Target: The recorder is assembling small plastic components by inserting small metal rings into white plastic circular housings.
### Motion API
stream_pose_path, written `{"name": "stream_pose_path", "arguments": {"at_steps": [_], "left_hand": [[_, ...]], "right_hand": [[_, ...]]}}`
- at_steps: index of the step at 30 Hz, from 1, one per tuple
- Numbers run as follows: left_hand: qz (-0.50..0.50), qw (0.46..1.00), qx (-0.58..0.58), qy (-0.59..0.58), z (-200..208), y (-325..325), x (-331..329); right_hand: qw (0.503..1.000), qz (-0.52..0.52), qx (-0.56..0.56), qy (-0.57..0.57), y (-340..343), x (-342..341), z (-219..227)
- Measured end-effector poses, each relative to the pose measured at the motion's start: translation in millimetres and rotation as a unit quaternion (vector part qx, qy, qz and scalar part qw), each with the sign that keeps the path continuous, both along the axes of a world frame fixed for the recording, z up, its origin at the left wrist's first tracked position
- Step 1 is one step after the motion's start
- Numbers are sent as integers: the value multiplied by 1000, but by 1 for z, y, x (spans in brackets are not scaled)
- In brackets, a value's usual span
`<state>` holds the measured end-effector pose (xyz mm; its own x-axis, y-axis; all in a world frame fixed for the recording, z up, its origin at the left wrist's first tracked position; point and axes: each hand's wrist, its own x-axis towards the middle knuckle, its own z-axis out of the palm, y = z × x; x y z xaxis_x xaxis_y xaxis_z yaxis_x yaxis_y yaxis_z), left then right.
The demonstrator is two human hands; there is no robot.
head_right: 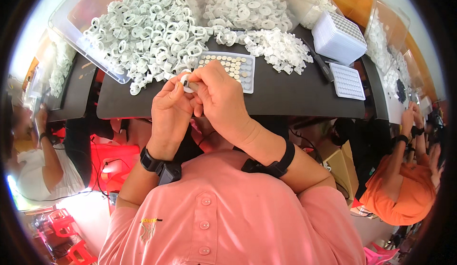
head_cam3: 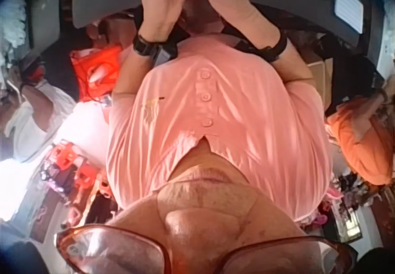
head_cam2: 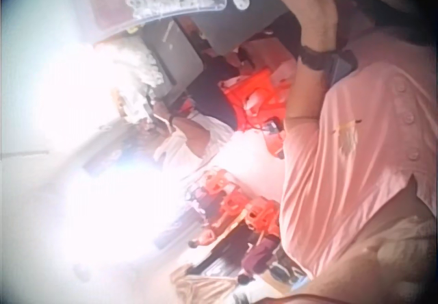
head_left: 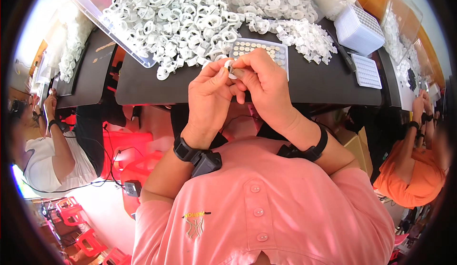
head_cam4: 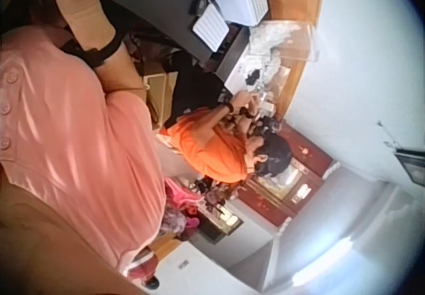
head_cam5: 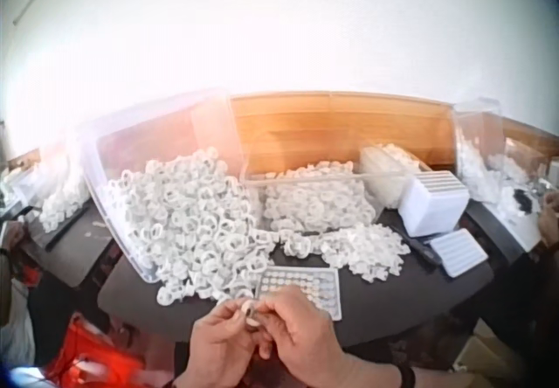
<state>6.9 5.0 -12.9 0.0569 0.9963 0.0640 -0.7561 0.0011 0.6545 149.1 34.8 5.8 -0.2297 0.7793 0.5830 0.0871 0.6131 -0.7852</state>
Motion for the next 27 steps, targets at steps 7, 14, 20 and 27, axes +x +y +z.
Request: {"name": "stream_pose_path", "arguments": {"at_steps": [7,14,20,27], "left_hand": [[0,1000,-3,16,0,-2,-1],[-4,1000,1,-10,-1,-1,-1],[-9,1000,-2,-28,-1,1,0],[4,1000,0,-25,-1,-1,0]], "right_hand": [[995,71,-65,-17,4,9,10],[995,64,-80,20,1,-1,9],[988,95,-125,12,7,-1,10],[986,-41,137,-91,4,-5,2]]}}
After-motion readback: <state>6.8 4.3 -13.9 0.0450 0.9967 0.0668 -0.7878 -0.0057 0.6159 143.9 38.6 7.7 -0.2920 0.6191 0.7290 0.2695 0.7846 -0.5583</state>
